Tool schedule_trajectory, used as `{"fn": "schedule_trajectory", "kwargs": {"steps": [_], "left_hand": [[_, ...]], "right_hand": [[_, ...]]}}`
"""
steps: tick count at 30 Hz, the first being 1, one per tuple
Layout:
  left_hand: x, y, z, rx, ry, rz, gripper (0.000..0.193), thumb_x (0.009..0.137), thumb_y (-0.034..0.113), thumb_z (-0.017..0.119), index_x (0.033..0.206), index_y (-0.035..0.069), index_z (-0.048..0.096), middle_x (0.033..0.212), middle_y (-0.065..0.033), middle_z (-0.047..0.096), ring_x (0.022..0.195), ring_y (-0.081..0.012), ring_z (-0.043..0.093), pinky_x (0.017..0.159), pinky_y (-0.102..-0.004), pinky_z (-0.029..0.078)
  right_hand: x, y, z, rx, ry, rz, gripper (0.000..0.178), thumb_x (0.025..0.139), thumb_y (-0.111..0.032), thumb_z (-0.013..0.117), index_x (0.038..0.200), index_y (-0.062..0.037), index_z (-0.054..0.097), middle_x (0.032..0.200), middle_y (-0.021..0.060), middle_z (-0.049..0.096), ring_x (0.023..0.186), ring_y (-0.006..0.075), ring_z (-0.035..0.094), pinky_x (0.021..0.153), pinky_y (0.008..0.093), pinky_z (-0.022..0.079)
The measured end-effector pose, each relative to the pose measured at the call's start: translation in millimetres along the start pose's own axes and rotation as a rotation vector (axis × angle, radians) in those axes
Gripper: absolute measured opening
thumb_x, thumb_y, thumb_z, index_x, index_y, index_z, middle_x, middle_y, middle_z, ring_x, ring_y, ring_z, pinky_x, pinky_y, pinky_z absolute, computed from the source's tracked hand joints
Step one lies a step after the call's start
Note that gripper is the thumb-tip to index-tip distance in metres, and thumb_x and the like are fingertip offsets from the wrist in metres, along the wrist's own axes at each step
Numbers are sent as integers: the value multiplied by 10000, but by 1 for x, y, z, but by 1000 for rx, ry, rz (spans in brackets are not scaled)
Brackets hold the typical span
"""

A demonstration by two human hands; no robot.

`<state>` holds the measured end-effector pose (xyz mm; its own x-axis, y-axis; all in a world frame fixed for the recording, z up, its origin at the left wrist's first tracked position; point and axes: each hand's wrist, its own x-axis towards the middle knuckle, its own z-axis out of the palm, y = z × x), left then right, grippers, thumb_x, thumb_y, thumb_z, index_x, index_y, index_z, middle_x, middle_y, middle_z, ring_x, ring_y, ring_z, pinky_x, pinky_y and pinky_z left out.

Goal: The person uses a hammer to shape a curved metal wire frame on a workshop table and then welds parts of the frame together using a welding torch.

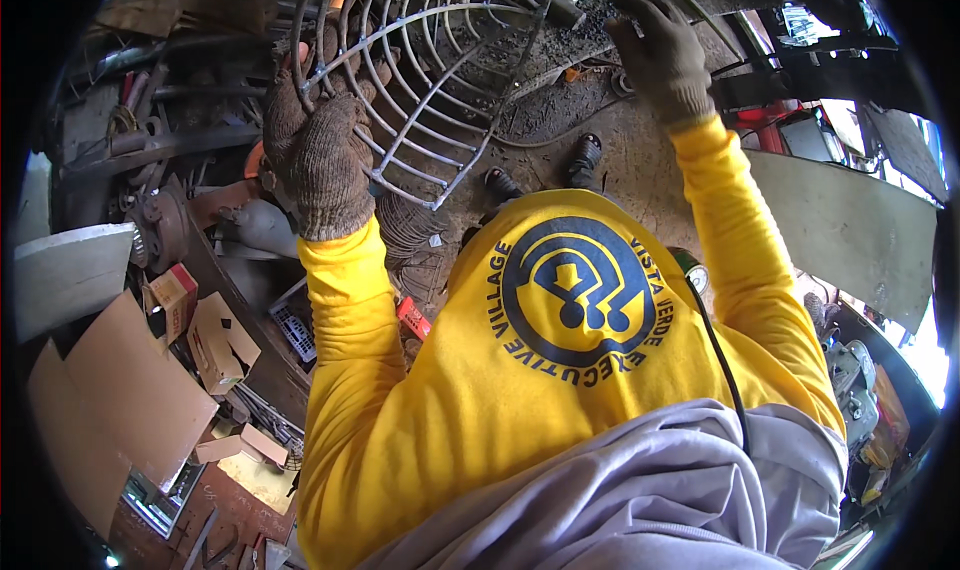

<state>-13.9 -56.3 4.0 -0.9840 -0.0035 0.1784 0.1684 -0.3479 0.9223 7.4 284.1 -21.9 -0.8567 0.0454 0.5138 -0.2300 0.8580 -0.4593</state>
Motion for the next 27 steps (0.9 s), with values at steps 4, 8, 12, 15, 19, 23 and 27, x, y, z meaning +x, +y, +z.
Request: {"fn": "schedule_trajectory", "kwargs": {"steps": [4, 8, 12, 15, 19, 23, 27], "left_hand": [[2, -2, -3, 31, -18, 9, 662, 709, -167, 432, 1349, -46, 314, 1378, -341, 371, 1258, -505, 429, 957, -678, 446], [5, -9, -10, -104, -35, -36, 656, 710, -169, 430, 1346, -54, 317, 1379, -337, 374, 1258, -499, 433, 949, -675, 455], [1, -11, -2, 5, 17, -10, 645, 716, -157, 444, 1343, -59, 325, 1385, -331, 373, 1253, -487, 445, 945, -662, 465], [3, -23, -4, -168, 67, 8, 589, 702, -132, 485, 1287, -67, 464, 1321, -283, 494, 1174, -389, 555, 887, -503, 561], [7, -27, -7, -9, 14, -22, 625, 746, -157, 422, 1352, -30, 338, 1412, -299, 369, 1256, -461, 457, 949, -639, 473], [7, -31, -12, 8, 42, -47, 614, 747, -144, 429, 1346, -43, 338, 1420, -293, 365, 1266, -449, 454, 975, -609, 468], [5, -30, -9, 63, 44, -41, 604, 751, -125, 438, 1343, -47, 345, 1410, -288, 380, 1263, -425, 466, 989, -555, 481]], "right_hand": [[53, 6, 4, -328, -37, -557, 370, 899, -198, 597, 1259, -116, 579, 1074, 108, 650, 881, 291, 624, 793, 360, 493], [68, 28, 22, -156, -389, -487, 473, 765, -133, 633, 1232, -209, 624, 1256, 129, 590, 1091, 361, 556, 961, 429, 427], [78, 38, 25, -227, -496, -495, 481, 763, -110, 623, 1235, -204, 616, 1247, 119, 589, 1105, 334, 554, 959, 427, 428], [85, 43, 28, -349, -436, -622, 413, 771, -125, 621, 1181, -170, 644, 1145, 95, 629, 1079, 304, 569, 934, 426, 439], [84, 66, 32, -391, -376, -988, 376, 777, -183, 619, 1147, -116, 648, 1104, 108, 620, 1020, 302, 586, 900, 428, 453], [87, 14, 10, -656, -904, -572, 460, 788, -272, 627, 1221, -119, 602, 1224, 134, 581, 1096, 290, 578, 960, 431, 442], [37, 28, -6, -73, -413, -443, 340, 938, -201, 547, 1257, -83, 544, 876, 163, 643, 762, 297, 645, 656, 365, 519]]}}
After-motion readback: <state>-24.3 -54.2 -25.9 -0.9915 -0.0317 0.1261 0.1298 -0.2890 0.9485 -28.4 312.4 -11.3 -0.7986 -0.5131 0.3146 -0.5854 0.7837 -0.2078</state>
